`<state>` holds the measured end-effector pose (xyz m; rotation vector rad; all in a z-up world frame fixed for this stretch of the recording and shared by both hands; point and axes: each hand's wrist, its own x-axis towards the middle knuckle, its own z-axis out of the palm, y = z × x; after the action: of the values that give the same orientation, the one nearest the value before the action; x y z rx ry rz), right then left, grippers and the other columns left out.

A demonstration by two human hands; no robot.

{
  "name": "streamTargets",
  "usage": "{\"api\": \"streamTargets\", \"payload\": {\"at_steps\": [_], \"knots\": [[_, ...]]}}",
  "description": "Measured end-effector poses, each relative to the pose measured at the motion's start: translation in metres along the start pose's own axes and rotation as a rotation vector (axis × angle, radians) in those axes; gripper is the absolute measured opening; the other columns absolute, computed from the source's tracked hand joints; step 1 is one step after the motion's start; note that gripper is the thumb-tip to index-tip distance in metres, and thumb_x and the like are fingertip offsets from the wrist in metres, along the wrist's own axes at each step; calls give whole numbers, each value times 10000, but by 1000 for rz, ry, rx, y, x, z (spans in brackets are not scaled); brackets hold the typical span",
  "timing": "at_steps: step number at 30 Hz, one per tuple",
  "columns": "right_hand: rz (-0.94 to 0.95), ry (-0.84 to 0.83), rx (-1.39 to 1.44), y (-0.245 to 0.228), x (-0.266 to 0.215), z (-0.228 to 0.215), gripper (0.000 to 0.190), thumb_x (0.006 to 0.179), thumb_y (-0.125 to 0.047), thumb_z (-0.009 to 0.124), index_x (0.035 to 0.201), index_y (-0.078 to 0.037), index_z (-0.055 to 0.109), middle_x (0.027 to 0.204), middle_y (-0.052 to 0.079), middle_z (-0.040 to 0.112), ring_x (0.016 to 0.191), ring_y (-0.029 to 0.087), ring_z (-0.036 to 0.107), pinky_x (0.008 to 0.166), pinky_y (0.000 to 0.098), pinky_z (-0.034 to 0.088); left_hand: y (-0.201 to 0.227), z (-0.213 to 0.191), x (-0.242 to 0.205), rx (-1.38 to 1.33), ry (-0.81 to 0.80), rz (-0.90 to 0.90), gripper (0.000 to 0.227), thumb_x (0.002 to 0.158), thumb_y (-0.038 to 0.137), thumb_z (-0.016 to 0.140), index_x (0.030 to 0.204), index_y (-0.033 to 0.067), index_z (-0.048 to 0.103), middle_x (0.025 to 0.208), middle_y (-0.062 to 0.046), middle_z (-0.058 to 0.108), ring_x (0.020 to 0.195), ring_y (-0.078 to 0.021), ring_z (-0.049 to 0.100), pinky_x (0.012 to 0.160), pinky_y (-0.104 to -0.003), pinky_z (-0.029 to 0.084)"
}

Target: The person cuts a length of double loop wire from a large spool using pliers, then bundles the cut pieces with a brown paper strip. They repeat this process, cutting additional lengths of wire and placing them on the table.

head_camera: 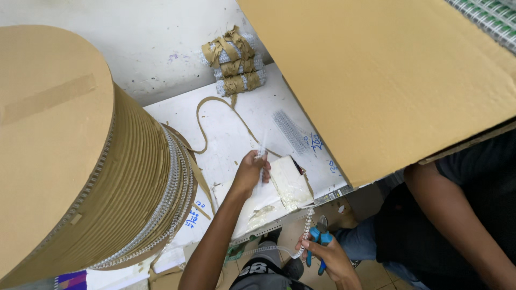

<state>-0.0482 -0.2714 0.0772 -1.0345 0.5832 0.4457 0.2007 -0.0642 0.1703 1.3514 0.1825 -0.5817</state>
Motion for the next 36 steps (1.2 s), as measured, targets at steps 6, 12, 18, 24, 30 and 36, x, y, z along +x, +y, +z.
{"api": "streamTargets", "payload": {"at_steps": [6, 12, 18, 24, 30, 36], "knots": [[6, 199, 67, -25, 7, 14, 258, 957, -54, 755, 1138, 130, 742, 1037, 366, 802, 942, 443, 713, 789, 546, 576, 39, 23, 138, -628, 212, -324, 64, 1071, 144, 568, 1105, 92, 581, 1011, -107, 590, 938, -325, 653, 842, -517, 574], [-81, 289, 56, -55, 21, 26, 165, 948, -17, 778, 1013, 133, 758, 946, 344, 815, 786, 389, 675, 743, 507, 575, 23, 53, 191, -444, 319, -566, 269, 1035, 338, 605, 1280, 242, 662, 983, -33, 549, 822, -233, 558, 624, -348, 399], [-121, 265, 42, -66, 32, 23, 214, 952, -70, 761, 1010, 135, 774, 943, 333, 806, 854, 398, 719, 742, 493, 586, 5, 73, 200, -320, 187, -658, 776, 1023, 496, 548, 1716, 219, 332, 1770, -151, 347, 1588, -450, 367, 1274, -715, 211], [-84, 334, 183, -69, 39, 19, 150, 960, 10, 764, 1046, 125, 722, 952, 342, 765, 902, 422, 719, 753, 494, 563, 38, 77, 169, -118, 81, -551, 621, 1027, 292, 348, 1623, 287, 521, 1822, -106, 181, 1634, -480, 239, 1251, -702, 327], [-92, 291, 190, -59, 45, 4, 193, 943, -64, 786, 1044, 79, 702, 951, 304, 743, 828, 359, 633, 720, 481, 531, 22, 104, 202, 1356, -184, 277, 764, 1064, 467, 451, 1736, 216, 188, 1796, -137, 176, 1644, -520, -72, 1289, -727, -43], [-105, 362, 258, -60, 38, 10, 160, 948, -24, 794, 1034, 64, 691, 1000, 258, 720, 961, 403, 726, 725, 494, 517, -20, 95, 225, 1697, -349, 504, 684, 1001, 267, 461, 1677, 224, 368, 1688, -152, 407, 1551, -456, 303, 1294, -730, -1]]}}
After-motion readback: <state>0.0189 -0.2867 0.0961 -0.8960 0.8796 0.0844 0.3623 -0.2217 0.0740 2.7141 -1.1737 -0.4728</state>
